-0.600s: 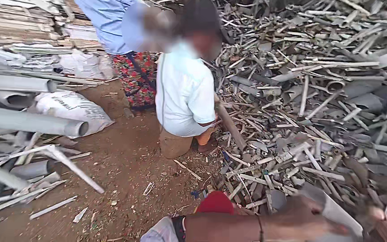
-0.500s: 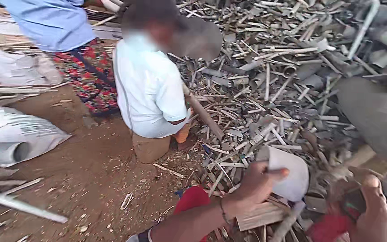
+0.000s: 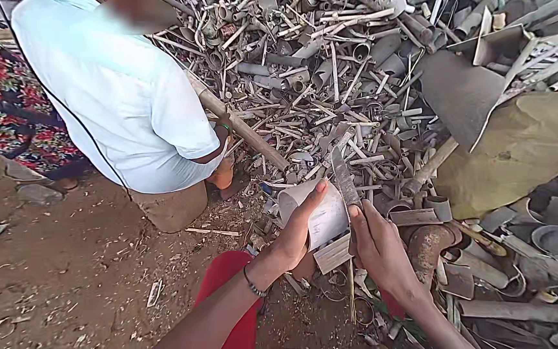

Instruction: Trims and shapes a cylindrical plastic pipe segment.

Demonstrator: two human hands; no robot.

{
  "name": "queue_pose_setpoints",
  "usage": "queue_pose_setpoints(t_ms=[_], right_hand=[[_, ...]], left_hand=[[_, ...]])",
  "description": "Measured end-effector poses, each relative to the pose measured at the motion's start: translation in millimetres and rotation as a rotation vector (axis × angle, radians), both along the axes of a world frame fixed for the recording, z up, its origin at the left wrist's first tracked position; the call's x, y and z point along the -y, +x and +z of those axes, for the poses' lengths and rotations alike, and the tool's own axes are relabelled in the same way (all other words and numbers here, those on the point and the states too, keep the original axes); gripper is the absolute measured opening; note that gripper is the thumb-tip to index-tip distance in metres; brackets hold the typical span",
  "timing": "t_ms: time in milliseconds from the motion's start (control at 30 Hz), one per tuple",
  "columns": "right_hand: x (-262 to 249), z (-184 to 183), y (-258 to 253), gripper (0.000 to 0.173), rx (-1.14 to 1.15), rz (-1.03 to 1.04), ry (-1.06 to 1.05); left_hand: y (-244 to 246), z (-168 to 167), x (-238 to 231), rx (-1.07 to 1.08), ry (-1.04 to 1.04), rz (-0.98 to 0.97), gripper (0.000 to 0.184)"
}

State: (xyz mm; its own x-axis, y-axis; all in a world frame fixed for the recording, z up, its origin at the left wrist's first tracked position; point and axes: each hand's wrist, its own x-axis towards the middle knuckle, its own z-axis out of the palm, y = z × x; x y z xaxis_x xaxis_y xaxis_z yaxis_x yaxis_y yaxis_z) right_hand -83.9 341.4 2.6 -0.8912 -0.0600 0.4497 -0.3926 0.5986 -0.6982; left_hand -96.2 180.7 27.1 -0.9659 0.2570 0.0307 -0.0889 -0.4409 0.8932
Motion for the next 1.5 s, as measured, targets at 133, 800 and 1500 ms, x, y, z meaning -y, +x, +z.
queue_pose_setpoints(t_ms=[133, 800, 1500], right_hand=[[32, -12, 13, 0.041, 0.059, -0.002, -0.022], [12, 14, -23, 0.035, 0.174, -0.255, 0.305], [39, -14, -4, 0.036, 0.228, 0.047, 0.081]], left_hand=[[-26, -12, -5, -0.294, -0.120, -0.028, 0.052], [-38, -18, -19, -0.249, -0.407, 0.215, 0.059], [-60, -27, -15, -0.105, -0.005, 0.162, 0.068]])
